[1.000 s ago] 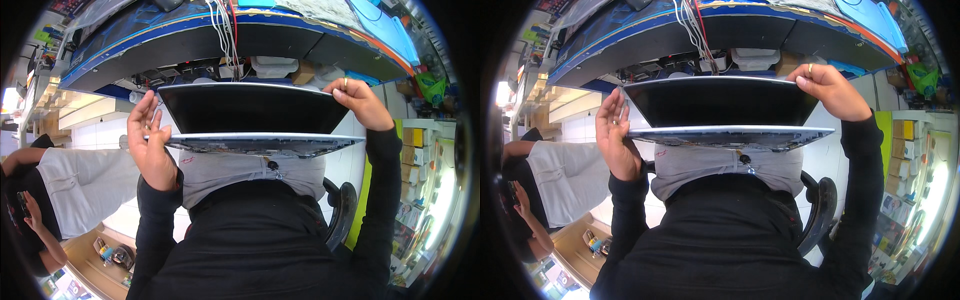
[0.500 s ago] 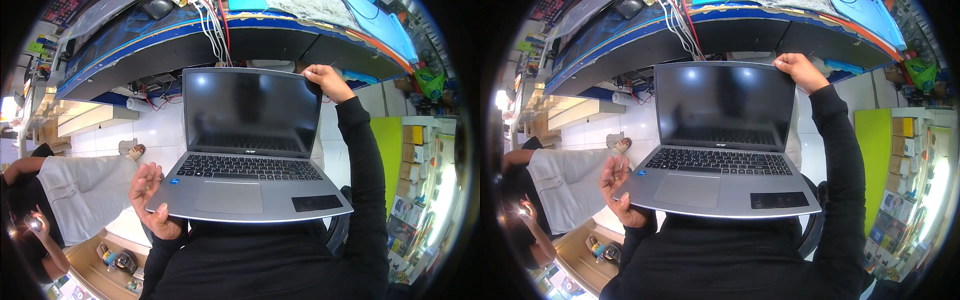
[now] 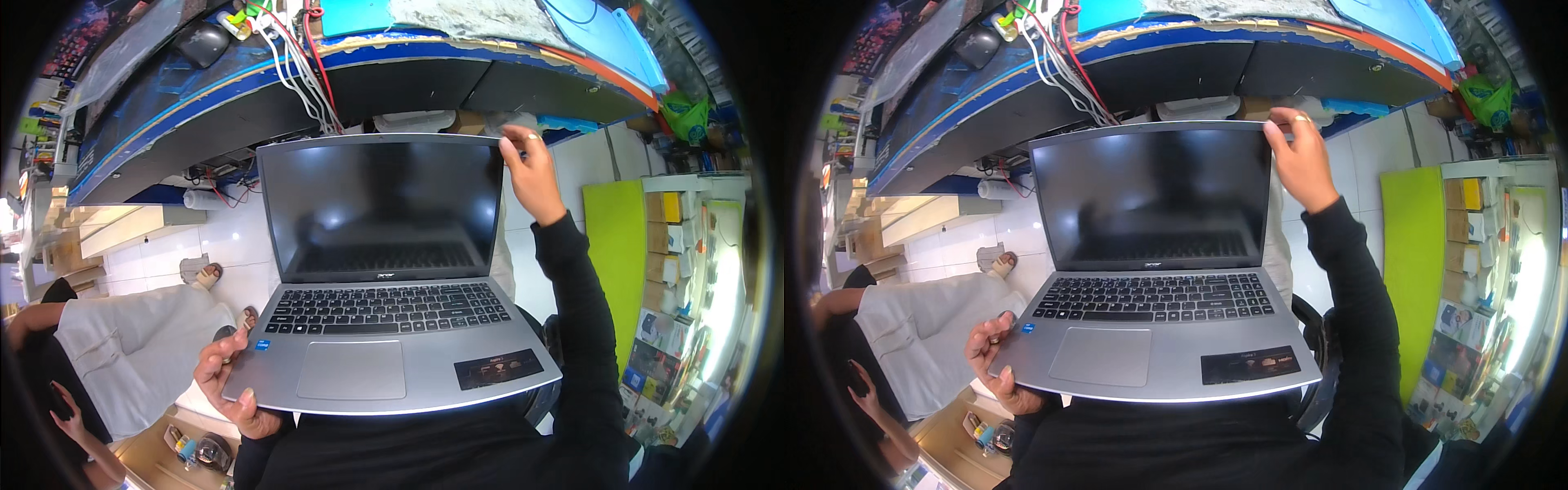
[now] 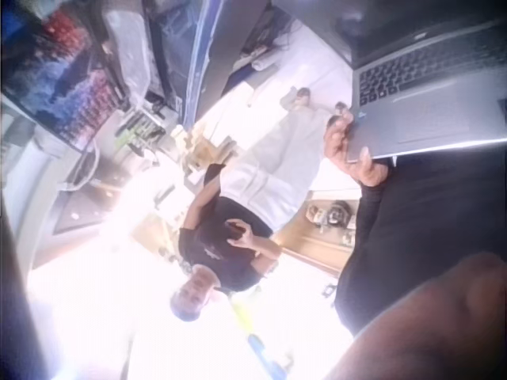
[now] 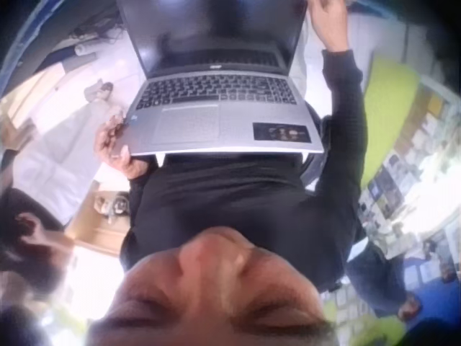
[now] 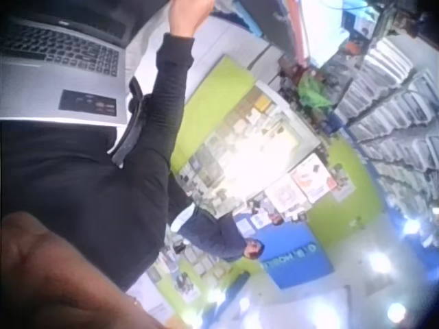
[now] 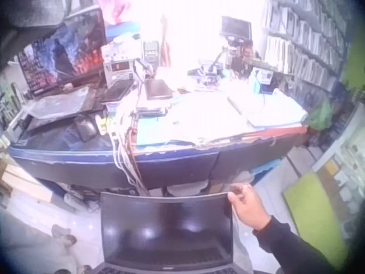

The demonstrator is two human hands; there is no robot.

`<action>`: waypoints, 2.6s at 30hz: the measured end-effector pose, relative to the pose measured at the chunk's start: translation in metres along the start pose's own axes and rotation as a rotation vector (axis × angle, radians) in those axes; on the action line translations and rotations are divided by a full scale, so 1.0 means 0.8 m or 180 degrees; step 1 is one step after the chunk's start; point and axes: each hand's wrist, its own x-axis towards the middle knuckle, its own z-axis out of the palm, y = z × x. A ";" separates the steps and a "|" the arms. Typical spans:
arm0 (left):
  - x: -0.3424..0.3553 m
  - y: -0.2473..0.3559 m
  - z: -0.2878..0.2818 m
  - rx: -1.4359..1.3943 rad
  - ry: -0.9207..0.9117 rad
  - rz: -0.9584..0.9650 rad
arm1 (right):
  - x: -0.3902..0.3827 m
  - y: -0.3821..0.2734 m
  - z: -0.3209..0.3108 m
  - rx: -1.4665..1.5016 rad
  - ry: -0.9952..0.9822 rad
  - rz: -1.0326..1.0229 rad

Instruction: The person assembles a laptop by connecting cables to the motherboard and inserting a battery, then secures the battery and component covers with a screwdriver.

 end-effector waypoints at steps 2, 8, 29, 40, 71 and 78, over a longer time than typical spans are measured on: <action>-0.002 0.001 0.003 0.0130 0.0047 0.0117 | -0.027 -0.007 -0.013 -0.0354 -0.0008 -0.0325; 0.005 0.001 -0.017 0.0496 -0.0551 0.0228 | -0.120 -0.026 -0.074 -0.1129 -0.0974 -0.0731; 0.022 0.001 -0.004 0.0413 -0.0501 0.0204 | -0.202 -0.036 -0.048 -0.0639 -0.1751 -0.0557; 0.089 -0.001 0.021 0.0590 -0.0564 -0.0085 | -0.193 -0.042 -0.054 -0.0113 -0.1903 -0.0171; 0.154 -0.091 -0.004 0.0363 -0.0737 0.0120 | -0.201 -0.029 -0.052 0.0098 -0.0558 -0.0619; 0.139 -0.073 -0.040 0.0135 -0.0693 0.0081 | -0.235 -0.079 -0.040 -0.0158 -0.0957 -0.1224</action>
